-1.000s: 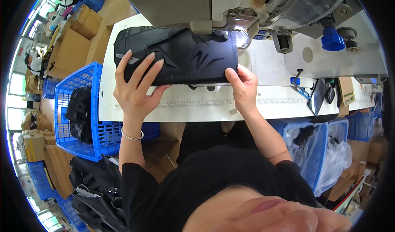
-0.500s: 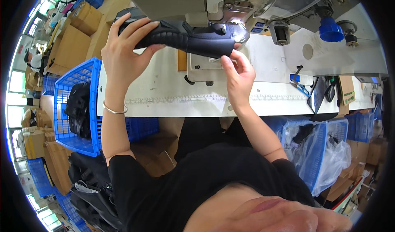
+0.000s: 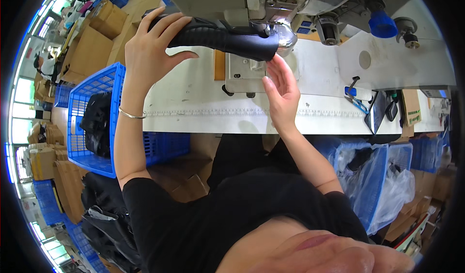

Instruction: The person sews and assembles parts of a boot upper using an industrial sewing machine, joining the pieces with thread.

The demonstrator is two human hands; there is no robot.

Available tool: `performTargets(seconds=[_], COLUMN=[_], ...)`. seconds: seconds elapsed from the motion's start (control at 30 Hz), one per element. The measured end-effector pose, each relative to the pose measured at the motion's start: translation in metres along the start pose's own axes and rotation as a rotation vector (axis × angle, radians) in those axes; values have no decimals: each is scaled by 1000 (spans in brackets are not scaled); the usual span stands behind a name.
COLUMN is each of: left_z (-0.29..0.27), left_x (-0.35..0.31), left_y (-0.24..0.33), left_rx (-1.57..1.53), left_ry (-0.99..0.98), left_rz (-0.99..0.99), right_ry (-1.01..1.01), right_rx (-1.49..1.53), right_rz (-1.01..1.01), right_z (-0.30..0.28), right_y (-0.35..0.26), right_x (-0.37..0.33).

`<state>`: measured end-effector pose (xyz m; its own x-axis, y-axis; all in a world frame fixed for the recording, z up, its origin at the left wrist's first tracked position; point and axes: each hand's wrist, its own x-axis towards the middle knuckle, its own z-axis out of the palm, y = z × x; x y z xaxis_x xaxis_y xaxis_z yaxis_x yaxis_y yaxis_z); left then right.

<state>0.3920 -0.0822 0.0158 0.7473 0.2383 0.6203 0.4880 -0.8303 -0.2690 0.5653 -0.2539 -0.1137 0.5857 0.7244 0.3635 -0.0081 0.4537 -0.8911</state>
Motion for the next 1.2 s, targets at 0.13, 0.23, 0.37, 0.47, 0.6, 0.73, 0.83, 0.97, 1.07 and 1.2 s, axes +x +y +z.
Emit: performTargets(seconds=[0.13, 0.23, 0.37, 0.47, 0.6, 0.73, 0.83, 0.97, 1.07, 1.2], left_z=[-7, -46, -113, -151, -220, -120, -40, 43, 91, 64], left_x=[-24, -37, -62, -64, -77, -44, -42, -24, 8, 43], left_y=[-5, 9, 22, 17, -36, -24, 4, 14, 0, 19], left_rx=[35, 23, -60, -157, -556, -822, -1470, -1925, -1951, -1453], left_ry=[43, 16, -100, -282, -1097, -580, -619, -660, -796, -557], left_rz=[-8, -40, -228, -507, -661, -272, -332, -1176, -1054, -710], right_ry=[-18, -38, -449, -606, -722, -1083, -1026, -753, -477, -281], right_rx=[-133, -60, -370, -363, -44, -169, -41, -385, -136, -119], right_rz=[-167, -309, -334, -497, -622, 114, 205, 358, 403, 302], right_z=[11, 12, 28, 51, 85, 72, 63, 34, 14, -4], right_y=[3, 6, -1, -26, -92, -78, -65, -74, -53, -48], right_x=[-4, -15, 7, 27, 31, 37, 32, 50, 61, 53])
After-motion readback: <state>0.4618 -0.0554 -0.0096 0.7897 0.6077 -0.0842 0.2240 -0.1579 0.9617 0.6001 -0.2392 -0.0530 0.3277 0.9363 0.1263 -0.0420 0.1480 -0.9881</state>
